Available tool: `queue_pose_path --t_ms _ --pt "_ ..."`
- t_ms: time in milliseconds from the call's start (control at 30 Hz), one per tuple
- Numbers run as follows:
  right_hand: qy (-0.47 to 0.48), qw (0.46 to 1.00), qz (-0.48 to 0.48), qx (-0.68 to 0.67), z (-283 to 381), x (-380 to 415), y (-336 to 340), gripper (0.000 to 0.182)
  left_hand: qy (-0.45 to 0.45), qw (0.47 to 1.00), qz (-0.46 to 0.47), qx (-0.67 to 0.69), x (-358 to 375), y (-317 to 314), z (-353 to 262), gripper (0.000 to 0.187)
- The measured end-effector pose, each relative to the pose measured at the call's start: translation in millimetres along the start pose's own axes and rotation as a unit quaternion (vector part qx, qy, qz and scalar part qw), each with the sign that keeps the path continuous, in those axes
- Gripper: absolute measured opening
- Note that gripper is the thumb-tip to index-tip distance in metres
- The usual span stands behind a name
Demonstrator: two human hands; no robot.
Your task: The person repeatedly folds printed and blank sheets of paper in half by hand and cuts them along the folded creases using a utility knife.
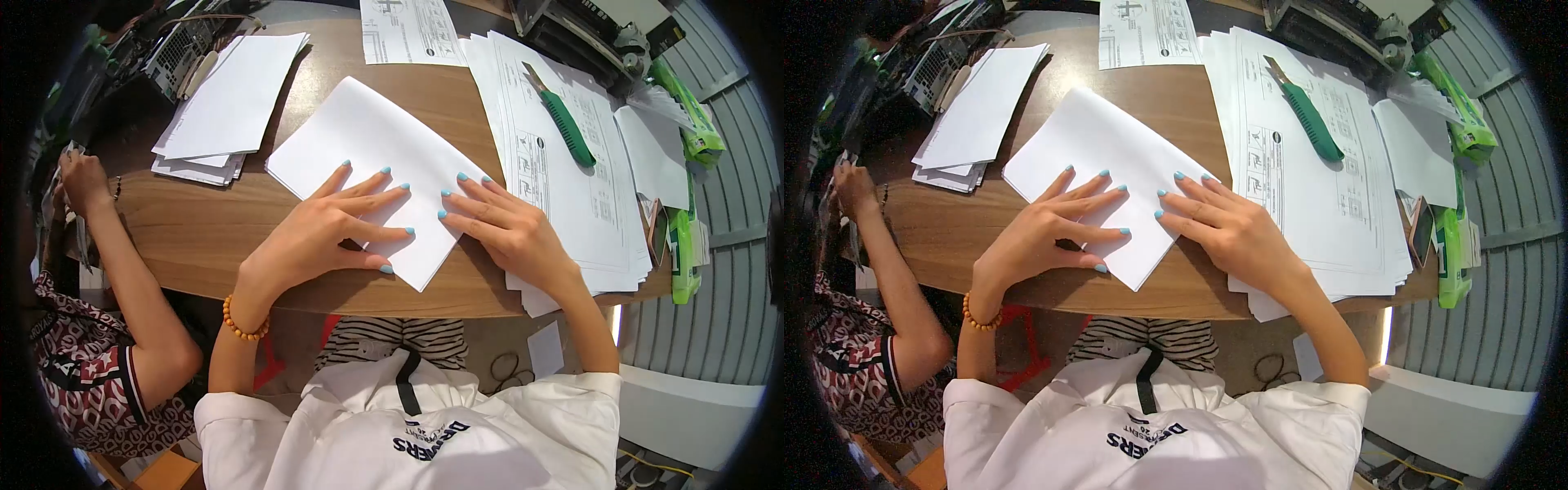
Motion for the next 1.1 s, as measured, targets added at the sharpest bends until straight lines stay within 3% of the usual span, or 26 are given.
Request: queue_pose_path --t_ms 67,100,133,200,267,333,567,833,1100 --pt "-0.023 0.993 0.112 0.035 7.9 -6.8 -3.0 0.036 -0.006 1.0 -0.006 -0.002 -0.6 0.9 -0.5 0.041" --pt "-0.048 0.989 0.139 0.021 10.3 -11.1 -6.5 0.048 -0.012 1.0 -0.004 -0.001 -0.6 1.3 -1.7 0.041" --pt "-0.048 0.989 0.137 0.021 13.2 -17.5 -11.5 0.048 -0.013 1.0 -0.004 -0.004 -0.3 1.9 -1.7 0.041" --pt "-0.036 0.984 0.097 -0.142 24.9 -31.3 -19.4 0.048 -0.013 1.0 0.007 0.001 0.4 1.3 -1.6 0.043" --pt "-0.048 0.98 0.118 -0.15 7.3 -37.9 -38.5 0.049 -0.012 1.0 0.013 0.004 0.3 2.0 -1.8 0.044" --pt "-0.053 0.988 0.119 -0.083 -11.8 -43.3 -48.7 0.049 -0.036 0.999 0.007 -0.007 -0.3 2.6 -6.4 0.035" --pt "-0.053 0.998 0.017 -0.013 -40.8 -85.7 -67.2 0.041 -0.027 0.999 0.029 -0.007 -0.9 -2.0 -2.9 0.043" --pt "-0.079 0.992 0.094 0.035 -67.0 -127.5 -95.9 0.044 -0.015 0.999 0.028 -0.007 -1.8 1.3 -4.4 0.044" --pt "-0.081 0.99 0.097 0.066 -68.5 -44.8 -58.5 0.046 0.016 1.0 0.016 0.006 -5.1 3.5 -3.1 0.042"
Point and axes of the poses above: each hand's wrist, its own x-axis away from the middle knuckle, its own y-axis out of the back of the hand, z = x × y, the point moved 10 cm from there along -x, towards the middle knuckle, and after that the axes turned 4 degrees about -z, right-handed, at the moved point
